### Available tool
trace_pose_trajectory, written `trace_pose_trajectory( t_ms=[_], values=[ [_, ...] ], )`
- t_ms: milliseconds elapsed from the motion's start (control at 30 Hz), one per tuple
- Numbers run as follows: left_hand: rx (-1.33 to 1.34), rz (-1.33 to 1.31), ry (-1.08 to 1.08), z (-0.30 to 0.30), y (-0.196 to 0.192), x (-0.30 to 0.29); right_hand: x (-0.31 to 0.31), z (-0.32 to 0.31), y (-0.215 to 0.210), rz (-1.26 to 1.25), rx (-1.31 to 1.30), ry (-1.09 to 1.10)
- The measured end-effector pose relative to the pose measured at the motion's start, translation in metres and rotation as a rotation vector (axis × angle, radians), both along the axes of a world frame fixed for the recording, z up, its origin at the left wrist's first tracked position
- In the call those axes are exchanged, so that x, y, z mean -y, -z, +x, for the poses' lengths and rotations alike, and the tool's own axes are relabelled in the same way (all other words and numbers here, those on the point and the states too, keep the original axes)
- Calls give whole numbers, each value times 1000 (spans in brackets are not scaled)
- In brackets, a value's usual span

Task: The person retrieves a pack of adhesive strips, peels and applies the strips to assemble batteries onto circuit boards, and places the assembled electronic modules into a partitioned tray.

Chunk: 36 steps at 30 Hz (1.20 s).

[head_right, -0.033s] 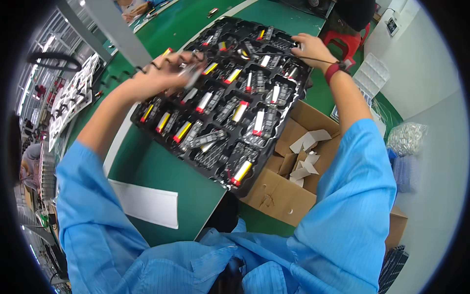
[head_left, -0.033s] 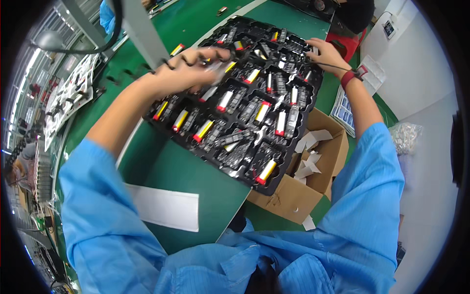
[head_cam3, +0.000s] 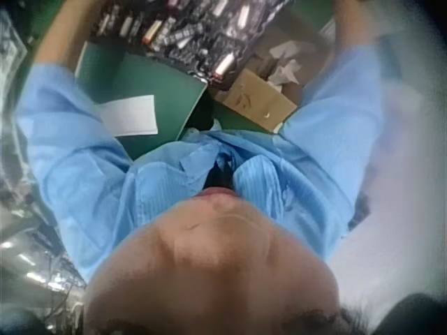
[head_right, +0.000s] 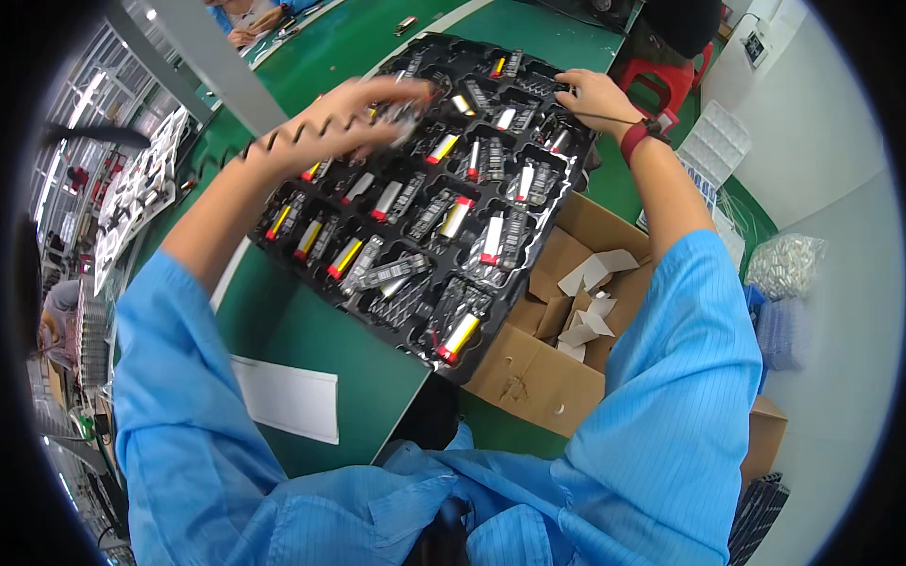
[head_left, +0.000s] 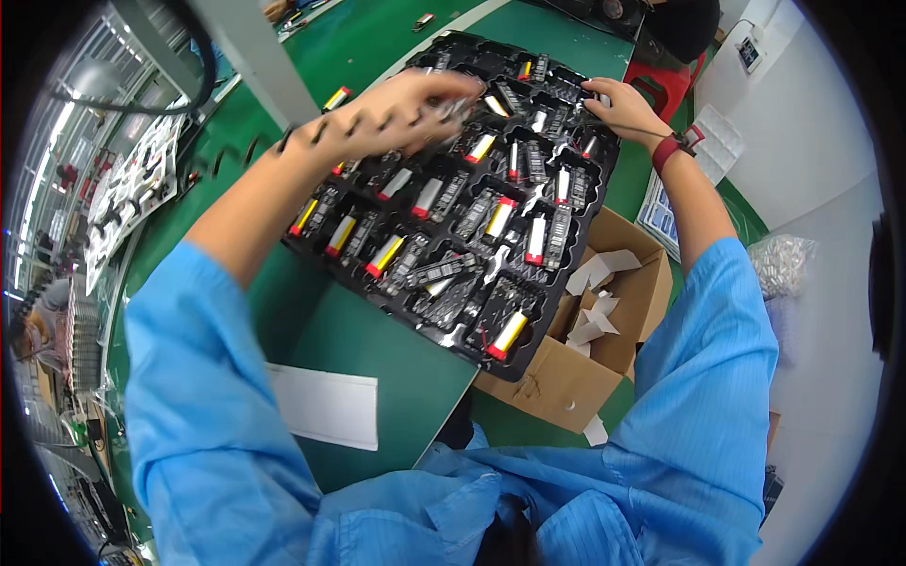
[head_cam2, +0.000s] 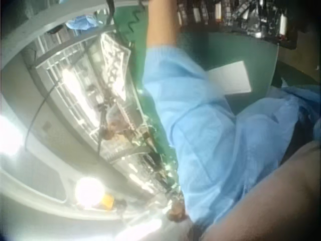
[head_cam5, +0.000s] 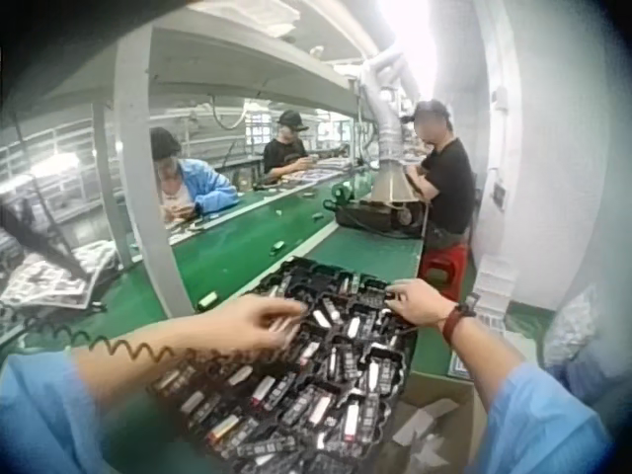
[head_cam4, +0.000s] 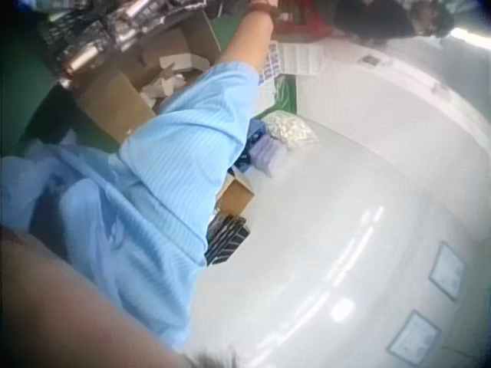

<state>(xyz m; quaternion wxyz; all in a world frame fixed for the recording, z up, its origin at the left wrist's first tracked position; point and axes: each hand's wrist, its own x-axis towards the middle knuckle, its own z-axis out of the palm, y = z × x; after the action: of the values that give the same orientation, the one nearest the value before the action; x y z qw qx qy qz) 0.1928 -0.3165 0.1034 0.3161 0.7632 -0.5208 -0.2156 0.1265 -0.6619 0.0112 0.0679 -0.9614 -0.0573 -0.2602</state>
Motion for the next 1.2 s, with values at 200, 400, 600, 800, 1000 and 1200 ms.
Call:
trace_pose_trajectory(
  t_ms=[200, 400, 600, 800, 1000, 1200],
  values=[
    [370, -245, -206, 54, 56, 198, 7, -8, -13, 220, -123, 50],
    [592, -433, -334, 106, 87, 205, 25, 29, -3, 151, -16, 125],
    [756, -119, -176, 109, 114, 200, 4, 95, 31, 8, 170, -39],
    [700, 103, -256, 88, 83, 165, -25, 82, 12, 168, 21, -138],
    [831, 32, -354, 50, 75, 177, -17, 64, -5, 52, 4, -24],
    [1238, -168, -399, -10, 94, 102, -143, -4, -73, 138, -243, -366]
  ],
)
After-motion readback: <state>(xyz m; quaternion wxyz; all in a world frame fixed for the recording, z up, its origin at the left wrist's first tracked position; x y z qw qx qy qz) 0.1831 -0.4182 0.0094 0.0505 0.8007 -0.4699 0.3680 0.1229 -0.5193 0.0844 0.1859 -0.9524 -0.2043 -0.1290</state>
